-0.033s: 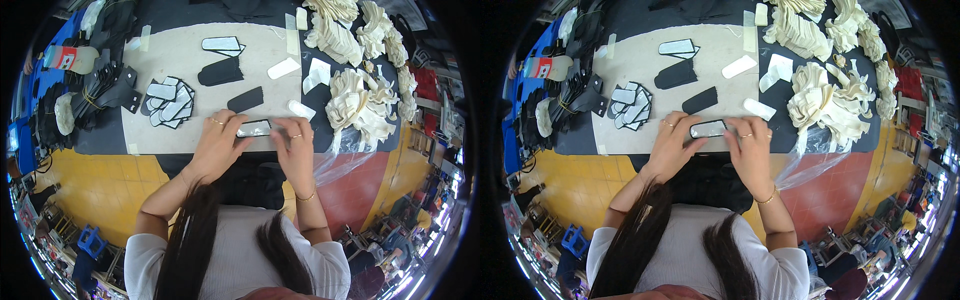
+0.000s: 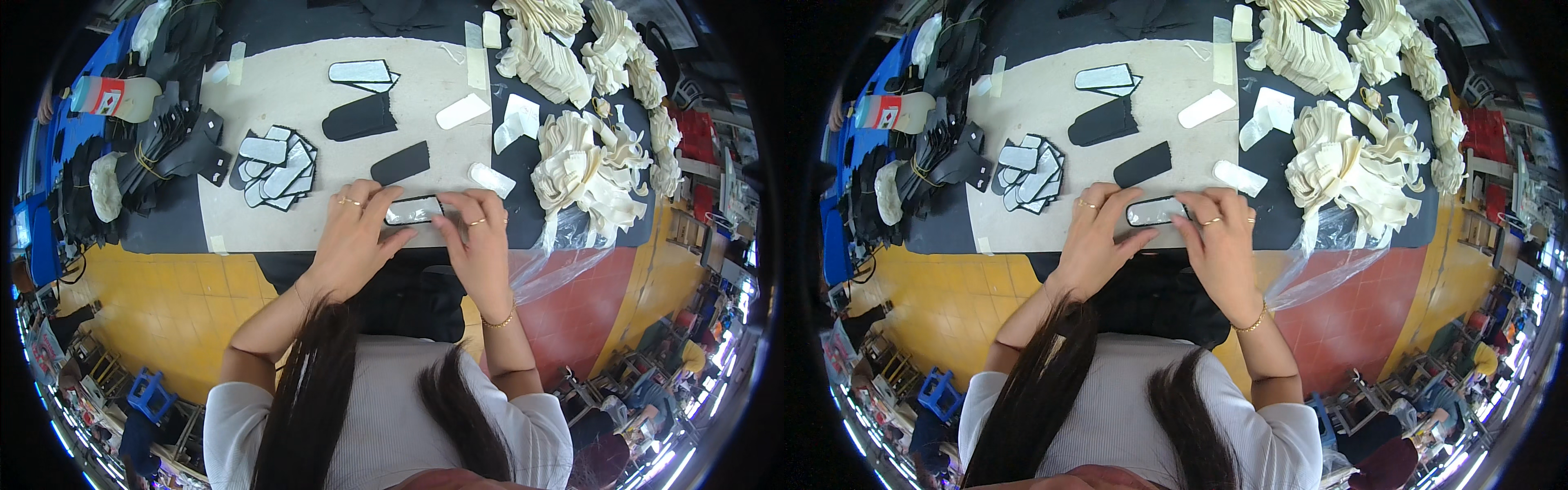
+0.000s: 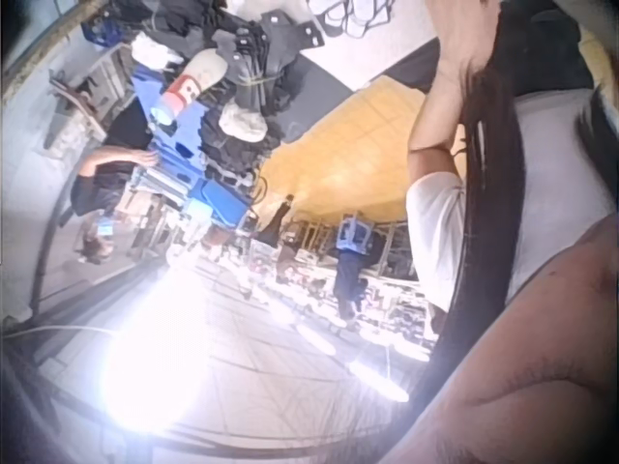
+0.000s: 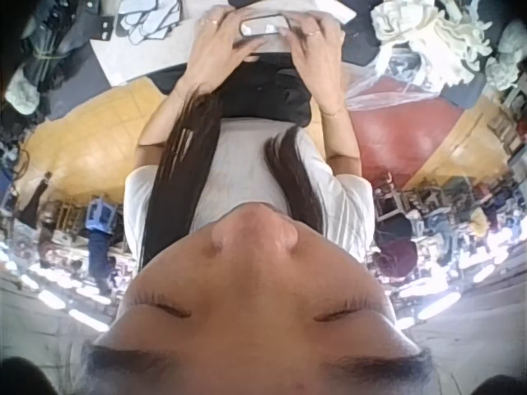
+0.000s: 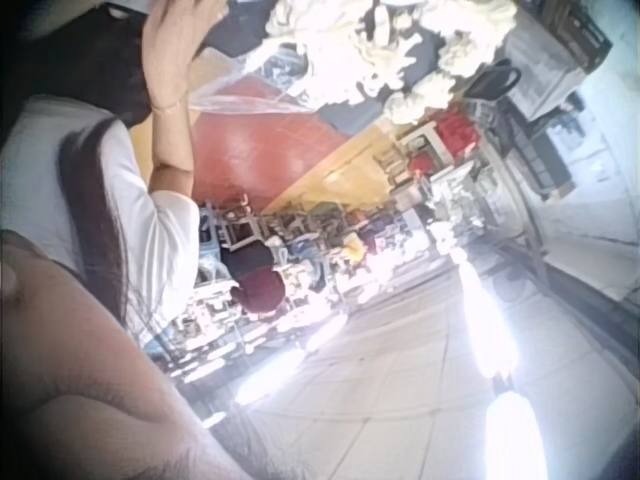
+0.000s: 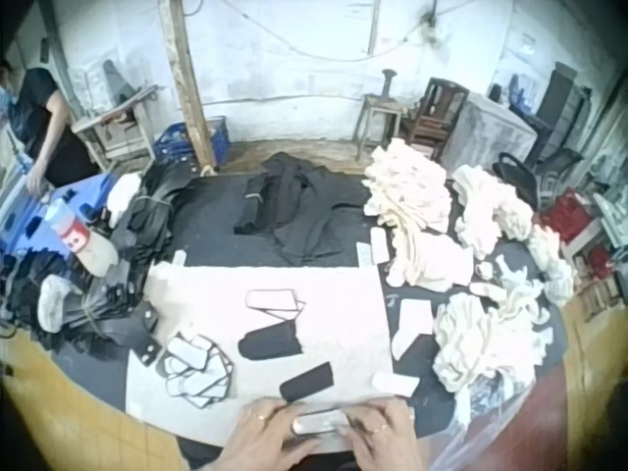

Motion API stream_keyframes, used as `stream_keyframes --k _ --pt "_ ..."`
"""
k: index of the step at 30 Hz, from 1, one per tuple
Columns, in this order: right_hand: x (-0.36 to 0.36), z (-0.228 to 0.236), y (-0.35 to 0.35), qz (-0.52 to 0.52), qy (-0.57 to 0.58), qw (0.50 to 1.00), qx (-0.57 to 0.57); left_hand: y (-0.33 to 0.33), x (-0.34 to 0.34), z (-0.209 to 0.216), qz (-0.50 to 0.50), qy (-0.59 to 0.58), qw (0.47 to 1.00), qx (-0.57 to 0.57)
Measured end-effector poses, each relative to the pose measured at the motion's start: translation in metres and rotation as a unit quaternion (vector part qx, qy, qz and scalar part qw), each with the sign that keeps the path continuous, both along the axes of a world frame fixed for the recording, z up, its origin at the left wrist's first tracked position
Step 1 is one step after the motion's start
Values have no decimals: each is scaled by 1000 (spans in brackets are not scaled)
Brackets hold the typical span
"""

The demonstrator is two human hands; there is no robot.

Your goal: The person repeatedly picks up small black and white fabric pieces from a table, aligns them, and presses them together by hand. They handle the pieces one at a time, occasionally stacking completed pairs on the table.

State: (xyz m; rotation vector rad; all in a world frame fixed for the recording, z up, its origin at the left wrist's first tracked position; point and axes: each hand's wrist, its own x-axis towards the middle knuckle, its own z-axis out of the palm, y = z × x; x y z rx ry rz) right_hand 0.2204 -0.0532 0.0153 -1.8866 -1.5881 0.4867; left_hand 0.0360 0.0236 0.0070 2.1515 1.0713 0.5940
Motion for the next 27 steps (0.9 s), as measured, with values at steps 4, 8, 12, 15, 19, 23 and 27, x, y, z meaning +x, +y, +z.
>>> stream_keyframes --k 4,8,12,15,19,23,27 --pt "-8 1 11 54 -60 997 -9 -3 -5 -1 -6 34 999 17" --pt "-8 -1 16 88 -87 992 9 -3 -7 -5 -4 21 1000 11" --pt "-7 -6 16 93 -58 994 24 -2 -7 -7 2 16 1000 3" --pt "-8 -9 16 91 -41 994 39 -2 -5 -6 7 21 1000 -3" --pt "-6 -10 15 92 -21 994 58 -2 -5 -4 3 37 999 -9" --pt "6 -9 9 21 163 982 96 -1 -4 -1 3 45 999 -7" --pt "18 -7 2 -75 387 910 127 0 -2 3 -8 41 998 -57"
